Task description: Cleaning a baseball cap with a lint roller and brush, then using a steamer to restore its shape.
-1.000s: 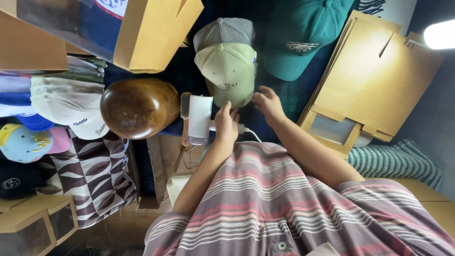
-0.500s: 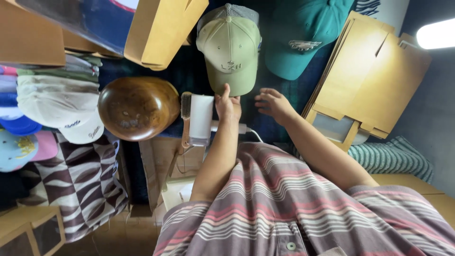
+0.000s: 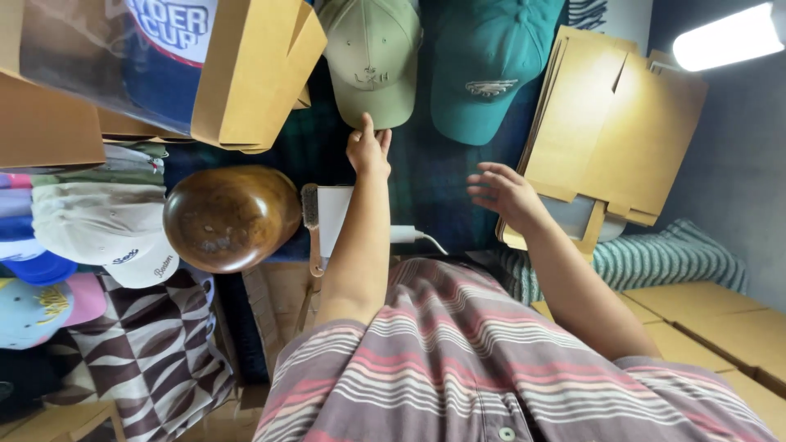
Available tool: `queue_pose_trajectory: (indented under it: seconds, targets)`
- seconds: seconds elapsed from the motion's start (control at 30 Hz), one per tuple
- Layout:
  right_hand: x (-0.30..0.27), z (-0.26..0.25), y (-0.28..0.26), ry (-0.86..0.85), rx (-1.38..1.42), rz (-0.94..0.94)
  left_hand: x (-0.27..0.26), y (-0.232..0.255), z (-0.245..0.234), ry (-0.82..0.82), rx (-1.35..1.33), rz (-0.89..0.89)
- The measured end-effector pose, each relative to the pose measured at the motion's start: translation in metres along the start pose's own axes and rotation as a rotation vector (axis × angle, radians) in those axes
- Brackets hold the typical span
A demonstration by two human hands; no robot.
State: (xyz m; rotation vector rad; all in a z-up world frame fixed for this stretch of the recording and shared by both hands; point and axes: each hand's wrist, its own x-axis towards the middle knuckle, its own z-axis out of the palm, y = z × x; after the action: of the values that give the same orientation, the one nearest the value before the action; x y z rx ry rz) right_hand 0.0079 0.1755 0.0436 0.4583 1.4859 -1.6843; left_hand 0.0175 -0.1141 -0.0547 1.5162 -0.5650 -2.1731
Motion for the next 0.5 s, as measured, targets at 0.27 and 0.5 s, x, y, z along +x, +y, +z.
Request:
queue_pose_trajectory:
  seconds: [0.27, 0.5]
  targets:
    - [0.028, -0.101, -0.011, 0.202, 0.213, -0.105, -0.029, 0.010, -0.033, -0.146, 0.174, -0.085]
    - [-0.007, -0.083, -0.056, 0.578, 0.299, -0.320, -0.090, -0.049, -0.022, -0.286, 0.609, -0.186]
